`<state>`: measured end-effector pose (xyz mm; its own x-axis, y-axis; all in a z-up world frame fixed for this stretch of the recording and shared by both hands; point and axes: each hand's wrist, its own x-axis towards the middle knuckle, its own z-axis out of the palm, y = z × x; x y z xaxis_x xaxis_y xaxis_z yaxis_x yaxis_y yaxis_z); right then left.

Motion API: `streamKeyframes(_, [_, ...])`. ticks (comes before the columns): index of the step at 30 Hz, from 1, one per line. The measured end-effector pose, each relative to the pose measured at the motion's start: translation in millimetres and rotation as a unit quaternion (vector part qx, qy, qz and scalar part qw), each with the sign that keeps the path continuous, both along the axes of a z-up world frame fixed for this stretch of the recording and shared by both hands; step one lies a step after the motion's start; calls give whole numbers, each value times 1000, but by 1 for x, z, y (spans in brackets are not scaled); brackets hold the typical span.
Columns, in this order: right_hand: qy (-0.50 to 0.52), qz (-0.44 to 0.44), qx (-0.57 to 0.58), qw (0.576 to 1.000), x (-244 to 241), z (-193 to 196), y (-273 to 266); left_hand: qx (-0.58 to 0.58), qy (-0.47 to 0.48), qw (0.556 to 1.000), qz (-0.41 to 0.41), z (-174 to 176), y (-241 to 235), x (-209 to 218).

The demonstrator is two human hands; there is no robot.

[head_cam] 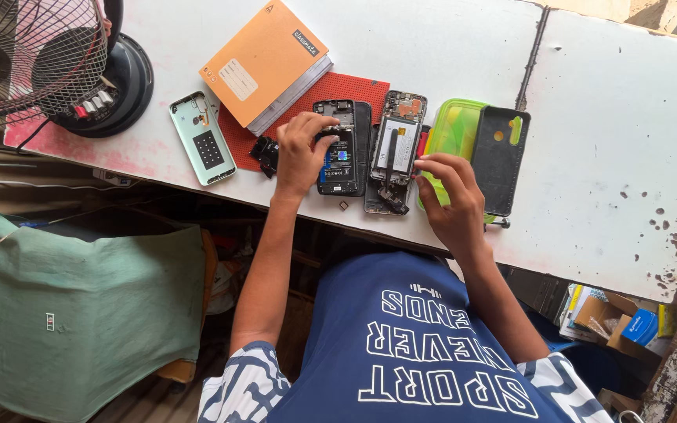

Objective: The person disassembles a smartphone, cleans the internal components with a toothbrush and liquid, and handles a SIM card. They also interact with another person who hands over a different phone and a phone case.

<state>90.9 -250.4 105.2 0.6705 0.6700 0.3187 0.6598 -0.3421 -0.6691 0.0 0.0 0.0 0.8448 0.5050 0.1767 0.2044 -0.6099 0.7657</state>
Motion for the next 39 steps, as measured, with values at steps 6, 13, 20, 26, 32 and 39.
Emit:
streamKeyframes(6, [180, -8, -101, 978, 14, -14, 50, -34, -38, 995, 81, -10, -24, -9])
streamKeyframes(13, [-1, 88, -153, 984, 57, -71, 135, -77, -56, 987, 133, -18, -41, -12])
streamKeyframes(20, [-124, 226, -282, 924, 86, -96, 166, -132, -91, 979, 128, -23, -43, -12])
streamKeyframes(26, [-222, 282, -323, 876, 93, -96, 171, -181, -114, 970, 119, -17, -47, -12])
streamKeyframes(32, [-250, 311, -333, 855, 98, -101, 176, -218, -104, 963, 118, -15, -48, -12])
streamKeyframes(39, [-139, 342, -344, 864, 111, -80, 178, -216, -120, 962, 115, -17, -47, -14])
